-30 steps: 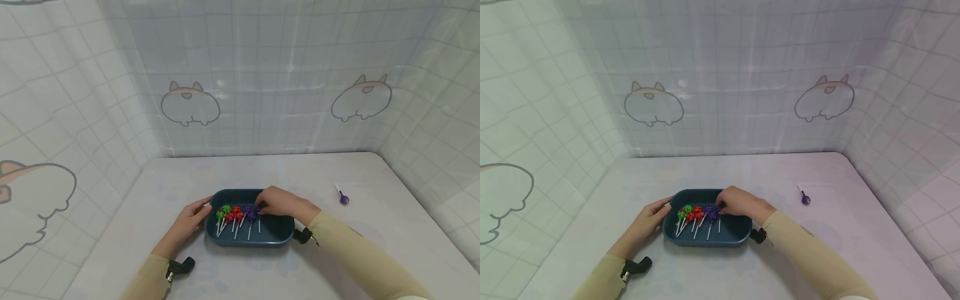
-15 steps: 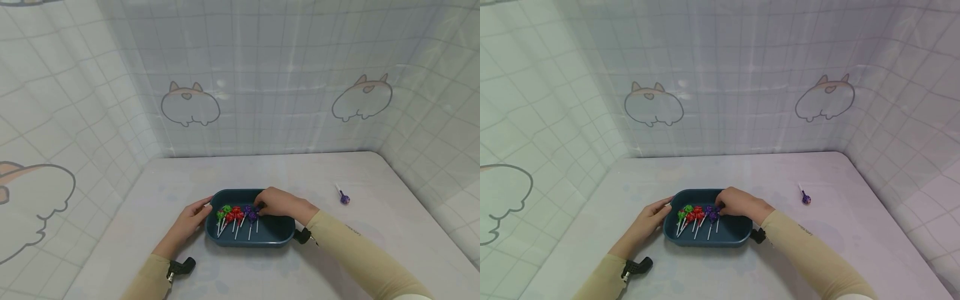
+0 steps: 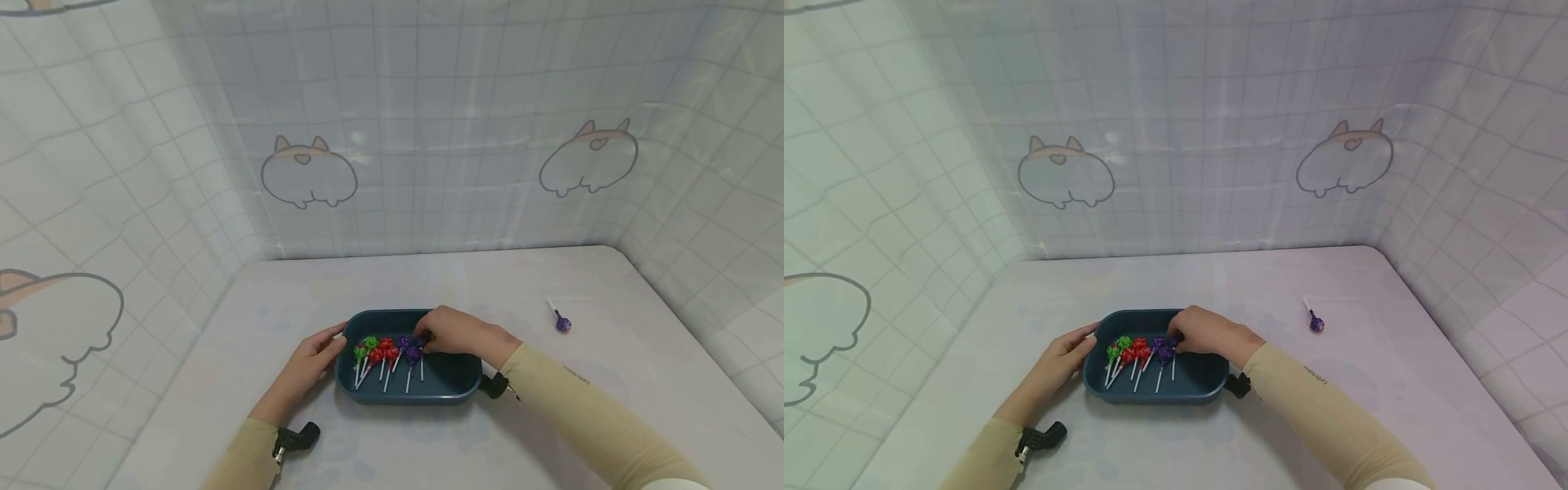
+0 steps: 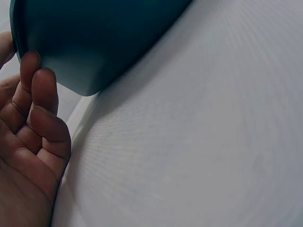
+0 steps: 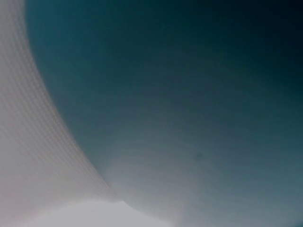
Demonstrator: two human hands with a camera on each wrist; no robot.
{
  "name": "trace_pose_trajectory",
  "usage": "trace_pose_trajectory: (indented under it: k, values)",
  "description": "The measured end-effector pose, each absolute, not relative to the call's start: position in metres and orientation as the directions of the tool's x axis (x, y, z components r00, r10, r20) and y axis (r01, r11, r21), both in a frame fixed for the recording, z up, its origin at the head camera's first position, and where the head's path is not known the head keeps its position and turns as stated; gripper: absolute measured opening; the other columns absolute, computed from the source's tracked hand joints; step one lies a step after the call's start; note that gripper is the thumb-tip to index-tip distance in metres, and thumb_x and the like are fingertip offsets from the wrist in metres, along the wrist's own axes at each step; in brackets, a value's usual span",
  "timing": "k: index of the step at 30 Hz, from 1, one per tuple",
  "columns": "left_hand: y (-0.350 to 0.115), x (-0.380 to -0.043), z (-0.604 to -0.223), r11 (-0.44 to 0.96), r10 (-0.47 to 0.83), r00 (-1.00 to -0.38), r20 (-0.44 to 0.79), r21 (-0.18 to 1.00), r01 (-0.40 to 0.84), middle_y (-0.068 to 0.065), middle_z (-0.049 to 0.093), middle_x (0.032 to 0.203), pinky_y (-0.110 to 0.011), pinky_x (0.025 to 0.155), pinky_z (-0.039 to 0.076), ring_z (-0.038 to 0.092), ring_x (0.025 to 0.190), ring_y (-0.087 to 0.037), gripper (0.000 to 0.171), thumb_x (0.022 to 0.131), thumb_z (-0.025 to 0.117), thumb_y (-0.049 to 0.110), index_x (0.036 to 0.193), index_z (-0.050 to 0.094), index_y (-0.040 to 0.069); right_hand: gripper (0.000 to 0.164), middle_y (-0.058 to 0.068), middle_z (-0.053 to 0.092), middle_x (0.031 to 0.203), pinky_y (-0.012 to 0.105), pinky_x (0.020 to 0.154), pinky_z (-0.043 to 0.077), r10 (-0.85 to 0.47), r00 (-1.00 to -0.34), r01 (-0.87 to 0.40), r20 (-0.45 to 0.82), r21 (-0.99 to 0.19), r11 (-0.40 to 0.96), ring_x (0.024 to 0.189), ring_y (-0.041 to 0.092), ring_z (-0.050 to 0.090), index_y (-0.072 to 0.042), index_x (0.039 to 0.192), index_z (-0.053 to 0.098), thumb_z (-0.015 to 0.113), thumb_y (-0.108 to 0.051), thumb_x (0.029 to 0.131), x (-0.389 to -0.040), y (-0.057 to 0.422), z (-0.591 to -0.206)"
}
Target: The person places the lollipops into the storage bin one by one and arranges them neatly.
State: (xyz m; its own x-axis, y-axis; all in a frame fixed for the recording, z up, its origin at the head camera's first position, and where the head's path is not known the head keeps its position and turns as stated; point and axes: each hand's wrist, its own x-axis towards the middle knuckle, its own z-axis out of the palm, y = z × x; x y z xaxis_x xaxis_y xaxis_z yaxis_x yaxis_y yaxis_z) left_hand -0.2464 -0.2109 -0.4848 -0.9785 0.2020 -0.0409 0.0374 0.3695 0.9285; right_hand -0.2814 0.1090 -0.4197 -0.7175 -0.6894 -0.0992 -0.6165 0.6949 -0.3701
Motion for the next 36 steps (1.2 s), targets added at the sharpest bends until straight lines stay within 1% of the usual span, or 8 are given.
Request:
trace_pose_trajectory:
  k: [7,12,18,23,25,29,34,36]
  values:
    - [-0.208,-0.245,-0.483,0.368,0.211,-0.977,-0.033,0.929,0.048,-0.011,0.062,0.09,-0.035,0.066,0.05,0.057,0.078,-0.028,0.05,0.096,0.061,0.048,0.141,0.056,0.026,0.033,0.003,0.07,0.113,0.031,0.082,0.053,-0.682,-0.724,-0.596,-0.103,-0.405,0.694,0.091,0.01,0.064,-0.008,0.119,0.071,0.077,-0.014,0.087,-0.277,0.117,-0.415]
    - [-0.209,-0.246,-0.481,0.375,0.215,-0.976,-0.028,0.925,0.056,-0.011,0.061,0.089,-0.034,0.065,0.05,0.057,0.077,-0.027,0.05,0.097,0.061,0.047,0.141,0.056,0.024,0.039,0.005,0.067,0.119,0.029,0.079,0.052,-0.669,-0.737,-0.569,-0.1,-0.443,0.693,0.088,0.008,0.064,-0.008,0.126,0.068,0.076,-0.015,0.088,-0.274,0.126,-0.407]
    - [-0.21,-0.248,-0.482,0.368,0.222,-0.975,-0.014,0.927,0.071,-0.011,0.06,0.088,-0.034,0.065,0.051,0.057,0.076,-0.026,0.053,0.097,0.06,0.046,0.142,0.055,0.02,0.042,0.001,0.066,0.121,0.028,0.079,0.051,-0.674,-0.738,-0.589,-0.022,-0.467,0.66,0.091,0.007,0.063,-0.01,0.129,0.066,0.076,-0.019,0.089,-0.277,0.141,-0.402]
    - [-0.21,-0.247,-0.483,0.368,0.216,-0.976,-0.024,0.928,0.059,-0.012,0.061,0.088,-0.034,0.066,0.051,0.057,0.077,-0.027,0.051,0.097,0.061,0.047,0.141,0.056,0.022,0.04,0.0,0.066,0.121,0.028,0.079,0.052,-0.667,-0.741,-0.595,0.074,-0.533,0.602,0.094,0.007,0.064,-0.012,0.128,0.066,0.075,-0.023,0.091,-0.278,0.161,-0.398]
    - [-0.209,-0.247,-0.483,0.37,0.212,-0.977,-0.027,0.928,0.055,-0.012,0.061,0.088,-0.034,0.066,0.051,0.057,0.077,-0.027,0.051,0.096,0.061,0.048,0.141,0.056,0.024,0.038,0.002,0.067,0.119,0.029,0.078,0.053,-0.646,-0.756,-0.583,0.105,-0.556,0.592,0.094,0.008,0.064,-0.013,0.127,0.067,0.074,-0.025,0.091,-0.277,0.17,-0.395]
    - [-0.209,-0.247,-0.483,0.369,0.207,-0.978,-0.026,0.928,0.054,-0.012,0.06,0.087,-0.034,0.066,0.051,0.057,0.077,-0.027,0.052,0.096,0.061,0.047,0.141,0.056,0.023,0.035,0.003,0.067,0.117,0.032,0.078,0.053,-0.593,-0.794,-0.546,0.133,-0.586,0.599,0.094,0.01,0.064,-0.016,0.124,0.068,0.073,-0.026,0.091,-0.275,0.187,-0.391]
    - [-0.211,-0.247,-0.482,0.378,0.206,-0.978,-0.025,0.924,0.056,-0.011,0.061,0.088,-0.034,0.066,0.051,0.058,0.077,-0.026,0.052,0.097,0.061,0.047,0.142,0.056,0.021,0.034,-0.005,0.067,0.117,0.033,0.079,0.053,-0.527,-0.837,-0.496,0.145,-0.608,0.62,0.094,0.01,0.064,-0.022,0.123,0.069,0.075,-0.026,0.09,-0.275,0.203,-0.393]
    - [-0.212,-0.247,-0.482,0.38,0.208,-0.978,-0.025,0.923,0.057,-0.011,0.062,0.09,-0.034,0.067,0.051,0.058,0.077,-0.026,0.052,0.097,0.06,0.047,0.142,0.055,0.021,0.035,-0.006,0.066,0.117,0.034,0.08,0.053,-0.503,-0.85,-0.482,0.153,-0.609,0.63,0.095,0.01,0.064,-0.022,0.123,0.069,0.076,-0.026,0.089,-0.275,0.209,-0.393]
